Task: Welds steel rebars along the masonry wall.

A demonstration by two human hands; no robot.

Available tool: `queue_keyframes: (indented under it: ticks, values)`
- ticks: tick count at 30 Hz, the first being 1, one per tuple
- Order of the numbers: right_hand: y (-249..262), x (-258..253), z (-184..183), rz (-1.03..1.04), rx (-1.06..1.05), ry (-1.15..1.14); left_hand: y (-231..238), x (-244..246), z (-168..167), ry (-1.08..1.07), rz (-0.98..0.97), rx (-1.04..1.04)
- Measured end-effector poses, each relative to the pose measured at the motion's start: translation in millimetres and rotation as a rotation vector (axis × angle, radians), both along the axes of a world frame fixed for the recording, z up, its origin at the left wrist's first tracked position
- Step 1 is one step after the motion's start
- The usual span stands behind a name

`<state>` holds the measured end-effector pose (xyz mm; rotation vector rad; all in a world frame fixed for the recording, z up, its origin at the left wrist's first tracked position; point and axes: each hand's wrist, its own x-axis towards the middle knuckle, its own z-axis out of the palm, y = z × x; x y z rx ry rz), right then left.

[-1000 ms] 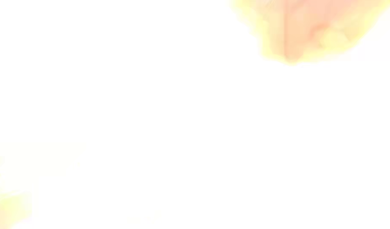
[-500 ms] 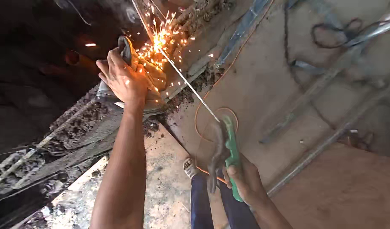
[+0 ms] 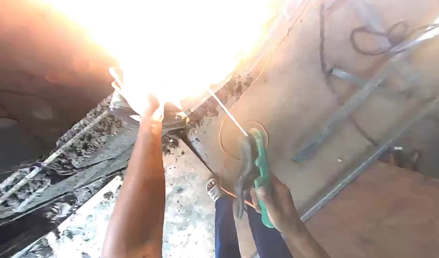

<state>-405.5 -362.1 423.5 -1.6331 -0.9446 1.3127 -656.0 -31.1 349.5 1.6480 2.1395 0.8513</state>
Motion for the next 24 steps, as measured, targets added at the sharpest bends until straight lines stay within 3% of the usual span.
queue_keyframes:
  ticks: [1,3,16,22,24]
  values:
    - [-1.0,-1.4,-2.2,-0.007,-0.007,0.007,7.3,5.4,12.8,0.222,0.006,0.029]
    - [-2.1,-2.7,-3.6,-0.021,-0.011,0.024,11.6,8.1,25.1,0.325,-0.033,0.020]
    - [-0.9,-3.2,-5.2,-0.014,0.025,0.055,12.4,12.1,22.1,0.359,0.002,0.056]
    - [-1.9,-6.1,-3.7,-0.076,0.022,0.313,13.5,11.0,19.8,0.367,0.002,0.061]
    - [-1.9,-3.6,-6.0,-0.056,0.035,0.238,12.6,11.4,20.9,0.364,0.006,0.053]
